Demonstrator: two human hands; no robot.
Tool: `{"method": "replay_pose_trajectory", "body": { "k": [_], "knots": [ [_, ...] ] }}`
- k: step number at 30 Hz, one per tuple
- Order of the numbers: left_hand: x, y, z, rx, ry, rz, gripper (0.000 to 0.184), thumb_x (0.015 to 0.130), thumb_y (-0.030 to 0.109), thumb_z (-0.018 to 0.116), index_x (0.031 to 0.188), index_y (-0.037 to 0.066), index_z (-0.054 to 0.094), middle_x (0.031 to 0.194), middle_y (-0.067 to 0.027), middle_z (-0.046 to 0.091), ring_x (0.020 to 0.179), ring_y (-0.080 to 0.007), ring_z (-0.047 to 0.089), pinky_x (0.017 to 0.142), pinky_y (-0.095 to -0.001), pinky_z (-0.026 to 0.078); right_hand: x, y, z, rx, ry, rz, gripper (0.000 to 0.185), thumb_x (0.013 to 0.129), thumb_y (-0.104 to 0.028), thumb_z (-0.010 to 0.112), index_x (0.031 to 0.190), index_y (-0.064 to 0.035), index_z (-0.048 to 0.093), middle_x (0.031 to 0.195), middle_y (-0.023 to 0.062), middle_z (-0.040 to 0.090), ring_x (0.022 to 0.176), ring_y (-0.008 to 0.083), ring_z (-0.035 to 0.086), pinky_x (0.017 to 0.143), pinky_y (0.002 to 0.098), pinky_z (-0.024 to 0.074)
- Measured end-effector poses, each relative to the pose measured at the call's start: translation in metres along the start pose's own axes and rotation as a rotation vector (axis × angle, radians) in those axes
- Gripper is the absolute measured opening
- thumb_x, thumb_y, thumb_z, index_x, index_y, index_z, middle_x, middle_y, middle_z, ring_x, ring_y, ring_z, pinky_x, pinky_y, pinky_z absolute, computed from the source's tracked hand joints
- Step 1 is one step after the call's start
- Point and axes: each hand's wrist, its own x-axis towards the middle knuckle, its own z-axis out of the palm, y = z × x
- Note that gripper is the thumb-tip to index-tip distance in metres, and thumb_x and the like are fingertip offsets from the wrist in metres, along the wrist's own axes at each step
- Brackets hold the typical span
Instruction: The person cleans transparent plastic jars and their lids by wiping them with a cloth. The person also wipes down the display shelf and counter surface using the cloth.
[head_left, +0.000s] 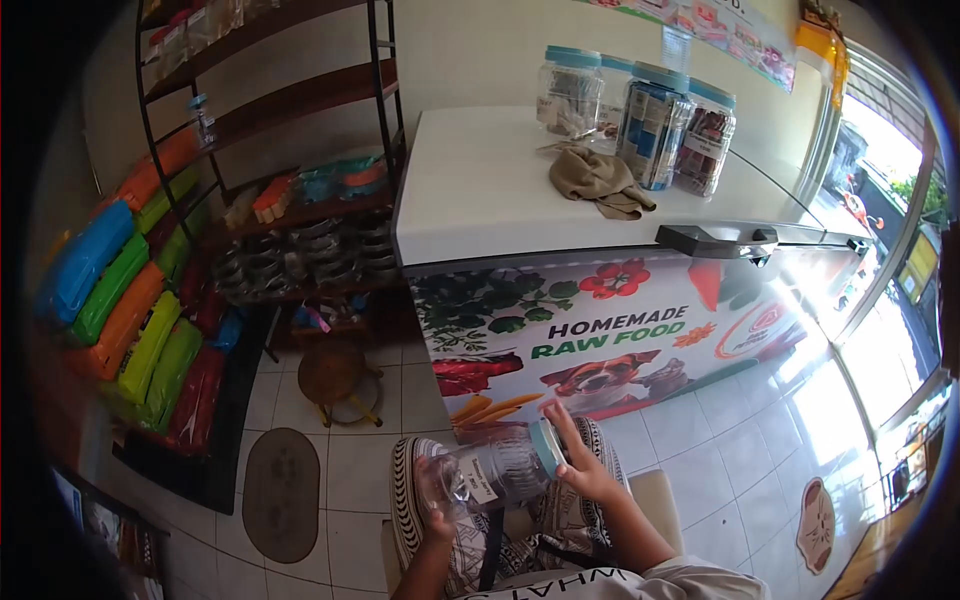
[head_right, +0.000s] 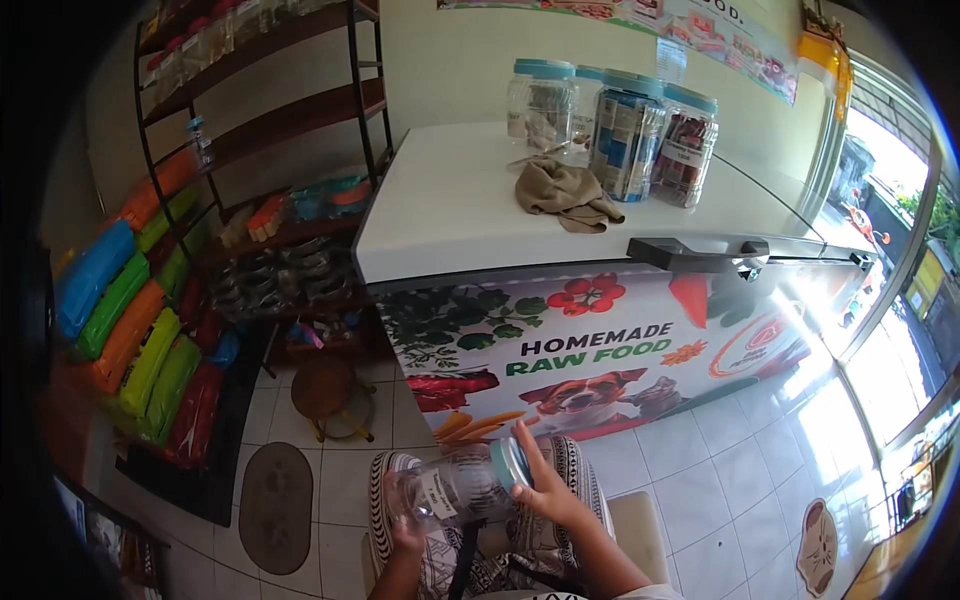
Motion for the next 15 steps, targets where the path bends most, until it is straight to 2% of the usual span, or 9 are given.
{"method": "replay_pose_trajectory", "body": {
  "k": [2,3,4,6,7,10,11,14,15],
  "knots": [
    [-0.001,-0.001,-0.004,0.12,-0.117,0.001,0.094,0.076,0.056,0.055,0.147,0.011,0.012,0.144,-0.0129,0.033,0.129,-0.0282,0.038,0.108,-0.0425,0.029,-0.003,-0.002,0.014,-0.207,0.112,0.168,0.092,0.08,-0.052,0.065,0.142,0.0009,0.024,0.147,0.0216,0.023,0.134,0.0346,0.03,0.108,0.0395,0.0228],
    [-0.002,-0.006,-0.007,0.06,-0.044,-0.048,0.092,0.076,0.056,0.055,0.146,0.01,0.016,0.141,-0.016,0.038,0.13,-0.0284,0.037,0.108,-0.045,0.029,-0.004,-0.008,0.021,-0.254,0.217,0.144,0.082,0.077,-0.05,0.068,0.135,-0.0018,0.038,0.137,0.022,0.038,0.125,0.038,0.04,0.104,0.0422,0.03],
    [-0.004,-0.006,-0.011,0.06,-0.054,-0.057,0.092,0.076,0.056,0.055,0.146,0.01,0.016,0.141,-0.016,0.038,0.13,-0.0284,0.037,0.108,-0.045,0.029,-0.003,-0.018,0.017,-0.254,0.23,0.147,0.082,0.077,-0.05,0.068,0.135,-0.0018,0.038,0.137,0.022,0.038,0.125,0.038,0.04,0.104,0.0422,0.03],
    [-0.005,-0.005,-0.019,-0.213,0.081,-0.48,0.091,0.076,0.059,0.054,0.144,0.008,0.023,0.137,-0.0204,0.041,0.128,-0.0297,0.039,0.107,-0.0482,0.03,0.007,-0.041,0.0,-0.584,-0.068,-0.113,0.073,0.072,-0.04,0.071,0.133,-0.0104,0.043,0.13,0.02,0.044,0.117,0.0393,0.045,0.098,0.0439,0.0374],
    [-0.008,-0.009,-0.023,-0.214,0.076,-0.484,0.091,0.076,0.059,0.054,0.144,0.008,0.023,0.137,-0.0204,0.041,0.128,-0.0297,0.039,0.107,-0.0482,0.03,0.012,-0.05,-0.008,-0.62,-0.108,-0.2,0.068,0.069,-0.041,0.072,0.128,-0.0137,0.05,0.125,0.0205,0.047,0.111,0.04,0.048,0.092,0.0452,0.0411],
    [-0.008,-0.012,-0.019,-0.393,-0.083,-0.762,0.092,0.075,0.063,0.052,0.141,0.002,0.029,0.132,-0.0227,0.045,0.119,-0.0312,0.049,0.099,-0.0497,0.04,0.022,-0.069,-0.034,-0.547,-0.215,-0.347,0.066,0.067,-0.043,0.072,0.123,-0.0129,0.055,0.125,0.0219,0.046,0.108,0.0402,0.051,0.089,0.0457,0.043],
    [-0.005,-0.006,0.0,-0.313,-0.174,-0.795,0.095,0.074,0.065,0.051,0.139,-0.001,0.03,0.13,-0.0233,0.047,0.113,-0.0321,0.053,0.091,-0.0488,0.046,0.027,-0.074,-0.04,-0.503,-0.177,-0.402,0.064,0.066,-0.045,0.071,0.12,-0.0127,0.058,0.125,0.024,0.046,0.107,0.0416,0.052,0.088,0.0461,0.044],
    [-0.014,-0.009,0.018,-0.493,-0.108,-0.877,0.102,0.071,0.068,0.056,0.135,-0.008,0.03,0.124,-0.0259,0.05,0.101,-0.0336,0.06,0.068,-0.0469,0.055,0.056,-0.095,-0.061,-0.418,-0.143,-0.517,0.067,0.068,-0.047,0.071,0.123,-0.0121,0.056,0.127,0.0247,0.045,0.11,0.042,0.051,0.09,0.0464,0.0435],
    [-0.011,-0.004,0.023,-0.476,-0.124,-0.861,0.102,0.07,0.069,0.056,0.136,-0.005,0.03,0.126,-0.0264,0.048,0.102,-0.0358,0.059,0.064,-0.0469,0.054,0.07,-0.105,-0.066,-0.534,-0.09,-0.549,0.07,0.069,-0.049,0.071,0.125,-0.0114,0.052,0.128,0.025,0.044,0.111,0.0421,0.05,0.09,0.0468,0.043]
  ]
}}
